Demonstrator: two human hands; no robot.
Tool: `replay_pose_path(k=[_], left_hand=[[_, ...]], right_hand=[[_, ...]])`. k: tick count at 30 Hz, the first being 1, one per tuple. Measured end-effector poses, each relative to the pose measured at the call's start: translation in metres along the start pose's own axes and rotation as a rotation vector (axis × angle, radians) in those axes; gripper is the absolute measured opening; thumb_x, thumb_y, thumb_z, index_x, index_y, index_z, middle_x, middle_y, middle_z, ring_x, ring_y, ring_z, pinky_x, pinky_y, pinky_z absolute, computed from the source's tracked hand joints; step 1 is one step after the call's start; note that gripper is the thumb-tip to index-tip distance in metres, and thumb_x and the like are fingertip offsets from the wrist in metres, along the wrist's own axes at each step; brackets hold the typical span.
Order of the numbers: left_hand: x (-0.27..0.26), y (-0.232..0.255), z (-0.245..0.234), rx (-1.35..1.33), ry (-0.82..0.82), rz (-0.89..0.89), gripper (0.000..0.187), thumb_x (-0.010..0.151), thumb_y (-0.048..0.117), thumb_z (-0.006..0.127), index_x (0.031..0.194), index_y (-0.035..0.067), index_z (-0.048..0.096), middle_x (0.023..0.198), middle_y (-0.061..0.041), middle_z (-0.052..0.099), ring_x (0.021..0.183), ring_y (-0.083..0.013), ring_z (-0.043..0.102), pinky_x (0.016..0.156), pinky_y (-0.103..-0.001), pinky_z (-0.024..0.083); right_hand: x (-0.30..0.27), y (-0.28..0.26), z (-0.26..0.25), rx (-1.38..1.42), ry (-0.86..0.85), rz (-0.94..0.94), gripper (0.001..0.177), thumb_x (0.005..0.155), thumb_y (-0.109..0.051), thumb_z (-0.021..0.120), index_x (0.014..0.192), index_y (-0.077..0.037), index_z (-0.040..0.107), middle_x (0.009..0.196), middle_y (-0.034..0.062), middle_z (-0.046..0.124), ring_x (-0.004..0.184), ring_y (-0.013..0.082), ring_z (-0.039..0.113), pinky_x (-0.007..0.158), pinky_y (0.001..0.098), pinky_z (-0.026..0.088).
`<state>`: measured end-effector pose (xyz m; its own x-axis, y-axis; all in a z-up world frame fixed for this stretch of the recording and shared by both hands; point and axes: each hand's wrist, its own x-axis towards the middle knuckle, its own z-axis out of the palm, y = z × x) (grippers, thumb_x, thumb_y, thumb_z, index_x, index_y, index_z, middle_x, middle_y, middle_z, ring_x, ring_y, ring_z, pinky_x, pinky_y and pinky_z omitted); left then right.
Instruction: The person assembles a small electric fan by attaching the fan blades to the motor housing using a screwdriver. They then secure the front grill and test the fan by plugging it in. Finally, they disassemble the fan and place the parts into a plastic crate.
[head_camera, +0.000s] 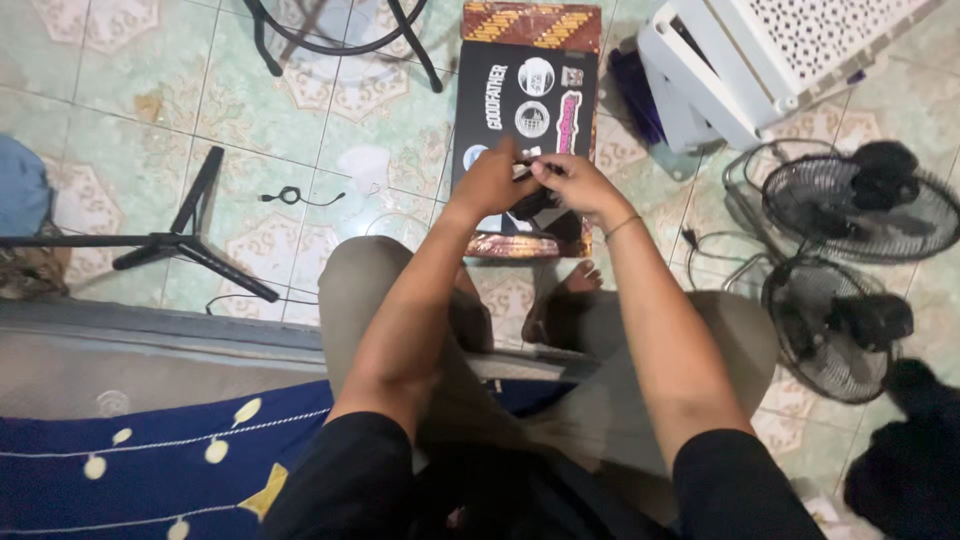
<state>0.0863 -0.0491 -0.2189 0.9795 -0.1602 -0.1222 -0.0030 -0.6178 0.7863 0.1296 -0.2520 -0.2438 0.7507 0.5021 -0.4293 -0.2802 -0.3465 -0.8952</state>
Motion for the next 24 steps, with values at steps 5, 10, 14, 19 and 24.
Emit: replay_pose_path(k=[5, 10, 14, 19, 24], left_hand=[[0.01, -0.013, -0.006, -0.078, 0.256, 0.057, 0.045, 0.071, 0.026, 0.086, 0.1, 0.0, 0.065, 0.103, -0.025, 0.067, 0.096, -0.0433, 0.065, 0.083, -0.047, 0.053], [0.013, -0.053, 0.013, -0.051, 0.461, -0.122, 0.037, 0.082, 0.022, 0.078, 0.107, -0.002, 0.064, 0.107, -0.023, 0.064, 0.101, -0.0404, 0.063, 0.088, -0.046, 0.052], [-0.009, -0.065, 0.077, 0.034, 0.738, -0.541, 0.053, 0.079, 0.031, 0.083, 0.1, -0.012, 0.06, 0.103, -0.031, 0.061, 0.105, -0.0447, 0.056, 0.094, -0.051, 0.044], [-0.081, -0.052, 0.159, -0.936, 0.981, -0.87, 0.078, 0.08, 0.057, 0.075, 0.121, -0.008, 0.059, 0.111, -0.014, 0.064, 0.105, -0.0261, 0.059, 0.091, -0.037, 0.048], [-0.069, -0.042, 0.156, -1.335, 0.67, -1.201, 0.081, 0.091, 0.065, 0.068, 0.137, 0.0, 0.054, 0.104, -0.012, 0.05, 0.089, -0.0308, 0.04, 0.076, -0.05, 0.028]], right_hand=[[0.06, 0.024, -0.012, -0.272, 0.008, -0.171, 0.043, 0.099, -0.038, 0.068, 0.124, -0.004, 0.071, 0.103, 0.0108, 0.077, 0.093, 0.0182, 0.067, 0.082, 0.0331, 0.054], [0.09, 0.022, -0.023, -0.616, 0.09, -0.219, 0.035, 0.101, -0.038, 0.066, 0.113, -0.006, 0.075, 0.101, 0.0183, 0.074, 0.094, 0.0345, 0.071, 0.084, 0.0419, 0.054], [0.086, 0.008, -0.018, -0.843, 0.162, -0.218, 0.037, 0.101, -0.043, 0.066, 0.111, -0.009, 0.077, 0.109, 0.0198, 0.069, 0.105, 0.039, 0.065, 0.091, 0.0473, 0.051], [0.078, 0.027, -0.037, -0.702, 0.488, -0.157, 0.059, 0.094, -0.054, 0.073, 0.12, -0.001, 0.068, 0.117, 0.023, 0.06, 0.108, 0.0377, 0.061, 0.095, 0.0452, 0.049], [0.079, 0.077, -0.054, -0.271, 0.456, 0.061, 0.068, 0.09, -0.048, 0.074, 0.134, 0.0, 0.053, 0.125, 0.0178, 0.069, 0.116, 0.0288, 0.068, 0.1, 0.0382, 0.051]])
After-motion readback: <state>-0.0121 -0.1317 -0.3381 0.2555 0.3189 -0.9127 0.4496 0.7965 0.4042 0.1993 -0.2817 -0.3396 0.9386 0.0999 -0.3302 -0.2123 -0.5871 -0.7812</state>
